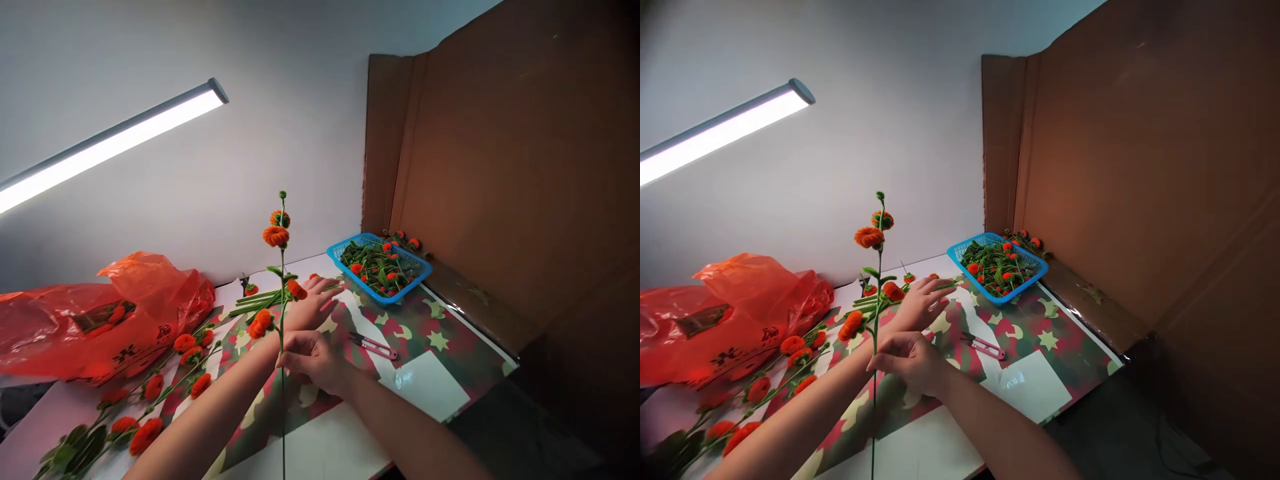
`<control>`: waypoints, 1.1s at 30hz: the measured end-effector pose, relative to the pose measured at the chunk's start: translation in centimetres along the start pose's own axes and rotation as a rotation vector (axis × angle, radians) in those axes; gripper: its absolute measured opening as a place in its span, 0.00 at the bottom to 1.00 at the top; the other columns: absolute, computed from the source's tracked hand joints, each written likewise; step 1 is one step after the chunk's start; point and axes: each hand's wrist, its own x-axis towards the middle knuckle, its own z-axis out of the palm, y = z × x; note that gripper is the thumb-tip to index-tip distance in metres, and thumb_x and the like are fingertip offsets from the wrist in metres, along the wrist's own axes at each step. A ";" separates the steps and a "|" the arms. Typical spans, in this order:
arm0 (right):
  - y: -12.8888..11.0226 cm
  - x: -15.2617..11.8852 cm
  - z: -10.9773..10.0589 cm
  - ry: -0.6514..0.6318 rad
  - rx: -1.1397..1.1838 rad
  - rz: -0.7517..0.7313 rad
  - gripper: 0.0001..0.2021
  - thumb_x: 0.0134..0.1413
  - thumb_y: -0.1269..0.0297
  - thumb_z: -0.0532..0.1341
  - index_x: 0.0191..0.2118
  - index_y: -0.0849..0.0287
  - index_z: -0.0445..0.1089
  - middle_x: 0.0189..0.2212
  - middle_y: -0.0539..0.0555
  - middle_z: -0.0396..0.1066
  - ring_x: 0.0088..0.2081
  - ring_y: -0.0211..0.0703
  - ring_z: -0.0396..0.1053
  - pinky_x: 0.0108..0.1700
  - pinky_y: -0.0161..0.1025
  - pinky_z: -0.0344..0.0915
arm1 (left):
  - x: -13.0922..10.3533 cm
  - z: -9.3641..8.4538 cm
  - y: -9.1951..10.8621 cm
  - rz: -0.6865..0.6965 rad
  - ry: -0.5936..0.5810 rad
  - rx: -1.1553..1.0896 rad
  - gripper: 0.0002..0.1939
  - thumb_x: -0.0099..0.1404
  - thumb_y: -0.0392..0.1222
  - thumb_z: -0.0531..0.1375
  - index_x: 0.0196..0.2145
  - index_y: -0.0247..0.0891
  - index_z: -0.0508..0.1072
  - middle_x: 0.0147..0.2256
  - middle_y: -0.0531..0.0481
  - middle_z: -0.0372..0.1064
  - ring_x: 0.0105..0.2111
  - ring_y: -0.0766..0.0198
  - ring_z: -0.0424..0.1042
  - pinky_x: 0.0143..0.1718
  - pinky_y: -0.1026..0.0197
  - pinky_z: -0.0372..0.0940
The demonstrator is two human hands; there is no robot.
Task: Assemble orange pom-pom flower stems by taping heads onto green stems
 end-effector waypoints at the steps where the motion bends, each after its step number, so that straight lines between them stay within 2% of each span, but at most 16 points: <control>1: -0.3 -0.1 -0.2 -0.013 0.007 0.010 0.16 0.42 0.52 0.67 0.25 0.61 0.68 0.18 0.45 0.60 0.20 0.29 0.54 0.21 0.30 0.49 | 2.3 0.9 0.2 0.108 -0.048 -0.066 0.16 0.62 0.38 0.54 0.46 0.48 0.73 0.49 0.46 0.69 0.47 0.54 0.65 0.48 0.51 0.59; 3: -0.6 -0.1 -0.9 -0.034 0.013 0.005 0.16 0.43 0.51 0.66 0.26 0.62 0.68 0.19 0.46 0.62 0.20 0.29 0.57 0.19 0.30 0.48 | 6.5 2.8 0.8 0.261 -0.102 -0.168 0.18 0.63 0.34 0.52 0.46 0.47 0.73 0.50 0.45 0.68 0.49 0.54 0.64 0.49 0.52 0.57; 5: -0.8 0.1 -1.6 -0.049 0.016 -0.024 0.16 0.43 0.52 0.66 0.26 0.62 0.68 0.20 0.47 0.64 0.21 0.30 0.60 0.20 0.29 0.51 | 9.8 4.5 1.4 0.345 -0.213 -0.153 0.18 0.61 0.32 0.51 0.45 0.46 0.74 0.51 0.44 0.67 0.50 0.53 0.63 0.49 0.52 0.56; 9: -1.1 0.5 -2.8 -0.050 0.073 -0.057 0.16 0.40 0.53 0.68 0.24 0.62 0.68 0.22 0.48 0.67 0.23 0.31 0.63 0.26 0.31 0.58 | 14.0 6.7 1.7 0.339 -0.456 0.008 0.17 0.52 0.29 0.57 0.39 0.41 0.75 0.45 0.42 0.71 0.48 0.50 0.63 0.47 0.51 0.55; 12: -1.2 0.7 -3.1 -0.053 0.162 -0.069 0.16 0.40 0.55 0.68 0.24 0.62 0.67 0.22 0.48 0.67 0.22 0.31 0.64 0.29 0.33 0.59 | 15.8 7.2 1.0 0.295 -0.484 0.020 0.09 0.50 0.30 0.59 0.30 0.38 0.75 0.35 0.42 0.73 0.43 0.51 0.66 0.45 0.53 0.55; 14: -1.2 0.8 -3.2 -0.059 0.184 -0.065 0.15 0.40 0.56 0.68 0.24 0.62 0.67 0.23 0.48 0.67 0.23 0.31 0.64 0.30 0.33 0.60 | 16.9 7.2 0.1 0.254 -0.455 -0.005 0.06 0.52 0.34 0.59 0.30 0.38 0.74 0.33 0.44 0.72 0.41 0.53 0.66 0.44 0.55 0.56; 16: -1.0 0.8 -3.2 -0.070 0.187 -0.051 0.14 0.40 0.57 0.68 0.24 0.63 0.68 0.24 0.49 0.68 0.24 0.32 0.64 0.31 0.34 0.60 | 17.9 7.2 -1.0 0.177 -0.402 -0.023 0.09 0.56 0.37 0.56 0.35 0.37 0.73 0.37 0.43 0.71 0.42 0.53 0.66 0.43 0.56 0.57; 19: -0.6 0.9 -3.5 -0.057 0.171 -0.028 0.15 0.39 0.55 0.68 0.25 0.63 0.69 0.24 0.49 0.69 0.25 0.32 0.64 0.32 0.34 0.61 | 18.9 7.8 -2.1 0.062 -0.376 -0.039 0.12 0.54 0.34 0.56 0.38 0.35 0.72 0.39 0.42 0.69 0.42 0.52 0.66 0.40 0.57 0.59; 23: -0.5 1.0 -4.2 -0.033 0.167 0.001 0.17 0.39 0.52 0.68 0.26 0.63 0.69 0.21 0.48 0.67 0.22 0.32 0.63 0.27 0.33 0.59 | 19.2 9.4 -2.3 -0.068 -0.427 -0.070 0.11 0.49 0.31 0.62 0.34 0.34 0.73 0.33 0.43 0.70 0.36 0.54 0.69 0.36 0.57 0.61; 25: -0.5 1.1 -4.4 -0.039 0.223 -0.046 0.18 0.37 0.52 0.69 0.24 0.63 0.68 0.20 0.48 0.67 0.21 0.32 0.62 0.26 0.33 0.59 | 19.3 10.1 -2.2 -0.151 -0.433 -0.092 0.10 0.53 0.33 0.63 0.35 0.33 0.72 0.34 0.43 0.70 0.36 0.56 0.69 0.36 0.56 0.63; 27: -0.7 1.3 -4.4 -0.043 0.278 -0.101 0.19 0.34 0.52 0.70 0.23 0.63 0.68 0.19 0.48 0.66 0.19 0.32 0.62 0.26 0.34 0.59 | 19.4 10.5 -2.2 -0.221 -0.430 -0.129 0.12 0.59 0.39 0.61 0.40 0.33 0.70 0.39 0.44 0.69 0.39 0.58 0.69 0.39 0.55 0.65; 30: -0.9 1.5 -4.3 -0.032 0.312 -0.142 0.20 0.32 0.51 0.71 0.21 0.63 0.67 0.17 0.47 0.65 0.17 0.32 0.62 0.25 0.35 0.59 | 19.6 10.5 -2.4 -0.297 -0.387 -0.231 0.16 0.64 0.44 0.56 0.48 0.36 0.66 0.47 0.44 0.65 0.43 0.59 0.68 0.42 0.52 0.67; 33: -1.0 1.5 -4.2 -0.005 0.305 -0.122 0.21 0.31 0.49 0.71 0.20 0.63 0.66 0.17 0.47 0.65 0.16 0.31 0.61 0.23 0.34 0.58 | 20.1 9.9 -2.7 -0.350 -0.301 -0.382 0.14 0.61 0.42 0.59 0.43 0.34 0.69 0.43 0.44 0.68 0.42 0.58 0.69 0.41 0.54 0.66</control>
